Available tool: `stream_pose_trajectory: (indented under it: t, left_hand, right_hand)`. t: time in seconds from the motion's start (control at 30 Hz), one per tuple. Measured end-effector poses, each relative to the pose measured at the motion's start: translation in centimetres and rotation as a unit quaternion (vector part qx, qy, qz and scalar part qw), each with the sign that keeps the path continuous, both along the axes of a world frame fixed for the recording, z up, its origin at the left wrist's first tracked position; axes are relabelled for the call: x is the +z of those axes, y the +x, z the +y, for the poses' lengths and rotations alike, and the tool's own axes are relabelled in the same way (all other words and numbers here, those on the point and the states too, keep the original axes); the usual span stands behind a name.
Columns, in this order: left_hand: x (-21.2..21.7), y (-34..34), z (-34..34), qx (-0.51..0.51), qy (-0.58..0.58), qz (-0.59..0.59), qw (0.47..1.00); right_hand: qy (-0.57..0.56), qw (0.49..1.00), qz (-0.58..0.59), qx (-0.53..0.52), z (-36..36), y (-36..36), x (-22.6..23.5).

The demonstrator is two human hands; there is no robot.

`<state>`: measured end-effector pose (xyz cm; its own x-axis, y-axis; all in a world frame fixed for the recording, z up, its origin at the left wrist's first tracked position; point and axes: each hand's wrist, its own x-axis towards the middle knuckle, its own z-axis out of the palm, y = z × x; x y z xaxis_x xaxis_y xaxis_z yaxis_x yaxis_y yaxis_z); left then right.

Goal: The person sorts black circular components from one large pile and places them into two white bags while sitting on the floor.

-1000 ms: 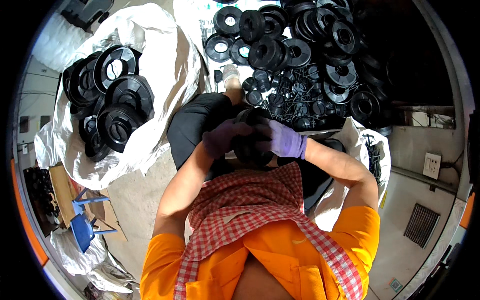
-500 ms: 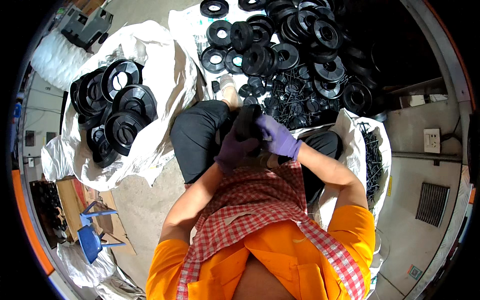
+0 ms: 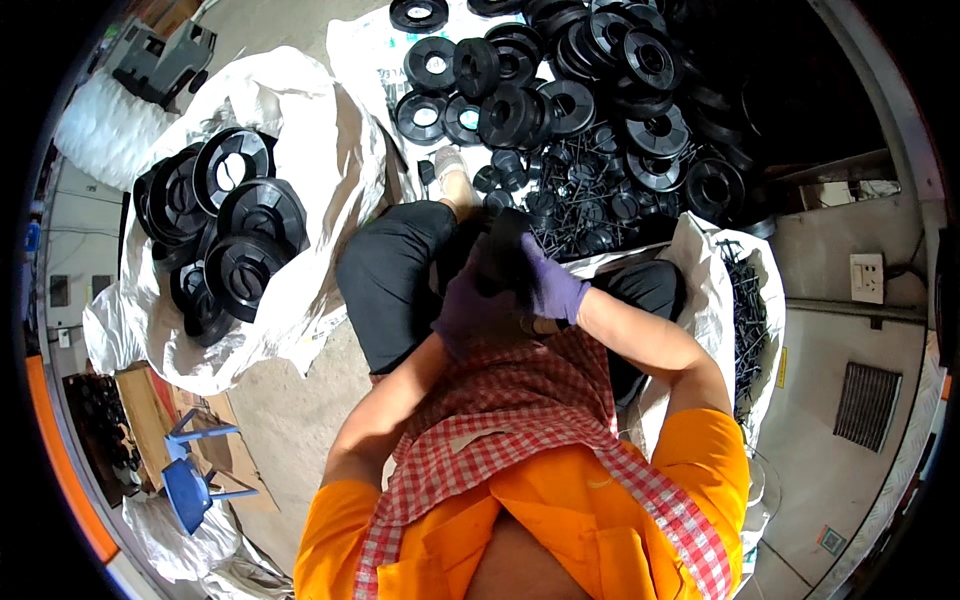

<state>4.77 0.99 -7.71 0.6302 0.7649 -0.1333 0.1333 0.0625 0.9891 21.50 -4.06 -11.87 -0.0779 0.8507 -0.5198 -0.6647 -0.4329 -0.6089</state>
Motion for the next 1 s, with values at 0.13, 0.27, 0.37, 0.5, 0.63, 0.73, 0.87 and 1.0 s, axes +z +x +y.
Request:
stream_pose_trajectory:
  t: [0.13, 0.27, 0.37, 0.5, 0.63, 0.73, 0.87, 1.0]
  left_hand:
    - [0.9, -1.9, 1.8, 0.189, -0.049, -0.088, 0.977]
    - [9.1, -6.0, 6.6, 0.362, 0.22, -0.158, 0.892]
    - [13.0, -1.9, 10.5, 0.348, 0.087, -0.472, 0.806]
    - [6.3, 0.8, 9.4, 0.191, -0.142, -0.3, 0.924]
    - [0.5, 3.8, 10.0, 0.18, -0.229, -0.143, 0.946]
    - [-3.2, 5.0, 10.6, 0.146, -0.245, -0.059, 0.957]
    - [-5.1, 5.4, 10.9, 0.122, -0.265, 0.001, 0.957]
    - [-5.8, 5.2, 10.8, 0.14, -0.237, -0.009, 0.961]
  right_hand:
    - [0.115, 0.927, -0.347, 0.086, 1.9, 3.1, -2.5]
    - [0.005, 0.87, -0.493, -0.03, 6.1, 8.6, -6.0]
    - [0.033, 0.751, -0.658, -0.04, 11.7, 10.8, -8.1]
    - [-0.044, 0.773, -0.625, -0.103, 19.9, 11.9, -12.3]
    - [-0.2, 0.801, -0.552, -0.115, 23.5, 9.3, -10.6]
    - [-0.158, 0.835, -0.503, -0.159, 24.4, 8.9, -13.1]
    - [0.053, 0.876, -0.465, -0.117, 23.3, 7.3, -14.5]
    - [-0.049, 0.875, -0.468, -0.109, 15.6, 4.4, -14.1]
